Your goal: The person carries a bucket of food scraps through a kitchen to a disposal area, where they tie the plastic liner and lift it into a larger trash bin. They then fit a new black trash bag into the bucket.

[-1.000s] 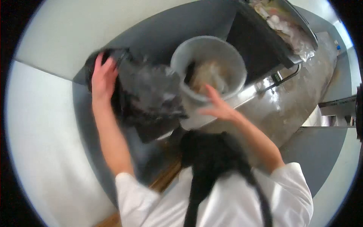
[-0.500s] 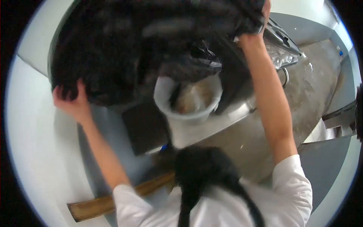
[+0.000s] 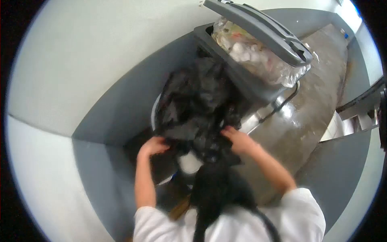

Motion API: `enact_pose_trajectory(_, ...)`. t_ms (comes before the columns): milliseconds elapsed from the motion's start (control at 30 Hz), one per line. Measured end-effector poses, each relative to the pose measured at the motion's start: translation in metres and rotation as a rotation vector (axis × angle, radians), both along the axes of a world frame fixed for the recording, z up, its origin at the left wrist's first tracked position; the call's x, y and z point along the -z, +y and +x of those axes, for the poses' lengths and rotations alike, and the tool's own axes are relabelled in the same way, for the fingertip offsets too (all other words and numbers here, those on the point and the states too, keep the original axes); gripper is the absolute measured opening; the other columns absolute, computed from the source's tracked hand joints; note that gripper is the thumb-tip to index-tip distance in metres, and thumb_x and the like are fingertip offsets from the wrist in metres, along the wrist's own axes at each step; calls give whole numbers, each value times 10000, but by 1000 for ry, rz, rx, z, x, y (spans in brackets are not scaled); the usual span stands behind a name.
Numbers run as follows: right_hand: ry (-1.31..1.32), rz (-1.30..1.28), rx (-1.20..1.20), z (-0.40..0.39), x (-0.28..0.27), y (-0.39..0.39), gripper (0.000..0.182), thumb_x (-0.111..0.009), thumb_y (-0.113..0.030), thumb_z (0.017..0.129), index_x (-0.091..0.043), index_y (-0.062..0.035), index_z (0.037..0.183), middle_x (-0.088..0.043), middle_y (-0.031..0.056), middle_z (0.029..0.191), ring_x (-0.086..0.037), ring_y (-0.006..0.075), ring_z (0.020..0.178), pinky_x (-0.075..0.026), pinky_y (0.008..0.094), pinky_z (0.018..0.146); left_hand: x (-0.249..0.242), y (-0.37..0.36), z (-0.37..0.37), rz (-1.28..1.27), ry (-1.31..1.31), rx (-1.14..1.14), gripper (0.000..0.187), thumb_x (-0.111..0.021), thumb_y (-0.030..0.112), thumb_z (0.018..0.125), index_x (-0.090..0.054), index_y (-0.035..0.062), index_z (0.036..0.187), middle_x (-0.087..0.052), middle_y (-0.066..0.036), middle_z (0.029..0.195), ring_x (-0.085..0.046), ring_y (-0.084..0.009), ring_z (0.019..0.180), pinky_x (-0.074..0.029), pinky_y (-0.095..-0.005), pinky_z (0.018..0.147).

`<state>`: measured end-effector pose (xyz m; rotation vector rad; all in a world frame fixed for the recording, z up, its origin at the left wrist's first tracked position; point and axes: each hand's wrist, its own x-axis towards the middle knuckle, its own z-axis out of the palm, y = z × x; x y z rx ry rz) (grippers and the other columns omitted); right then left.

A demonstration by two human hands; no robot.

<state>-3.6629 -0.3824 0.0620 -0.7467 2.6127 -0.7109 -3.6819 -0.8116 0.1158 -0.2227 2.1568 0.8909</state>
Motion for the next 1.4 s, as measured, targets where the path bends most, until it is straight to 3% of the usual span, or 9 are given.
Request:
enact_pose_trajectory(200, 319, 153, 64, -51, -113, -57, 980, -673, 62, 617, -348, -217, 1499, -131, 229, 1590, -540, 436, 1183, -495, 533, 941, 79, -36, -25, -194, 184, -31, 391, -730, 202, 824, -655, 24, 1164, -710, -118, 849, -679, -227, 685, -558, -333, 658)
enact_pose_trajectory(333, -223, 207, 178, -155, -60, -130, 1054, -713, -10, 711, -146, -270, 1562, -78, 232, 1600, -575, 448, 1136, -537, 502, 883, 190, -1, -7, -358, 447, 140, 437, -719, 192, 798, -645, 61, 1208, -678, -210, 1134, -659, -365, 999, -521, -376, 908)
enact_pose_trajectory(400, -243, 317, 57, -193, 69, -148, 765, -611, 19, 781, -378, -152, 1489, -233, 249, 1561, -585, 433, 1143, -509, 484, 942, 97, 35, -22, -338, 138, 91, 525, -755, 253, 792, -617, 34, 1249, -668, -196, 1174, -648, -363, 1058, -504, -377, 947)
enact_pose_trajectory(533, -468, 494, -39, -200, 204, -149, 739, -633, -45, 785, -386, -119, 1478, -307, 234, 1523, -557, 411, 1188, -487, 467, 976, -32, 13, -20, 318, 164, -859, 355, -768, 163, 822, -629, 17, 1115, -694, -64, 927, -651, -132, 826, -510, -265, 703)
enact_pose_trajectory(667, -553, 530, -152, -190, 208, -116, 727, -655, -108, 789, -393, -86, 1467, -381, 219, 1485, -530, 389, 1234, -466, 450, 1010, -23, 42, -111, -92, 816, -384, 753, -860, 262, 703, -523, 113, 1360, -542, -200, 1294, -529, -311, 1185, -490, -406, 905)
enact_pose_trajectory(800, -391, 326, -124, -188, 62, -86, 728, -677, -171, 793, -401, -53, 1456, -456, 205, 1448, -502, 366, 1280, -444, 433, 1044, 98, 62, -157, -365, 288, -81, 1164, -883, 372, 617, -217, 190, 1554, -17, -259, 1603, -154, -462, 1456, -265, -485, 1172)
enact_pose_trajectory(1000, 52, -283, -45, -232, -46, -147, 647, -677, -287, 882, -422, -206, 1471, -280, 218, 1558, -334, 425, 1398, -326, 460, 1133, 381, 64, -86, -190, 151, -115, 884, -671, 365, 838, -204, 117, 1546, -223, -292, 1548, -257, -459, 1423, -286, -492, 1163)
enact_pose_trajectory(1200, -531, 592, 209, -277, 241, -167, 608, -545, -512, 915, -532, -130, 1388, -421, 238, 1469, -371, 433, 1371, -312, 468, 1140, 202, 63, -71, -233, 411, -393, 805, -744, 196, 795, -342, 118, 1489, -393, -254, 1468, -401, -395, 1352, -390, -462, 1077)
enact_pose_trajectory(1400, -237, -63, 353, -235, 152, -125, 550, -621, -354, 906, -523, -73, 1368, -468, 261, 1418, -440, 447, 1310, -388, 480, 1080, 33, 76, -19, -29, 409, -756, 625, -772, 180, 794, -530, 116, 1366, -635, -166, 1168, -640, -362, 976, -519, -432, 800)
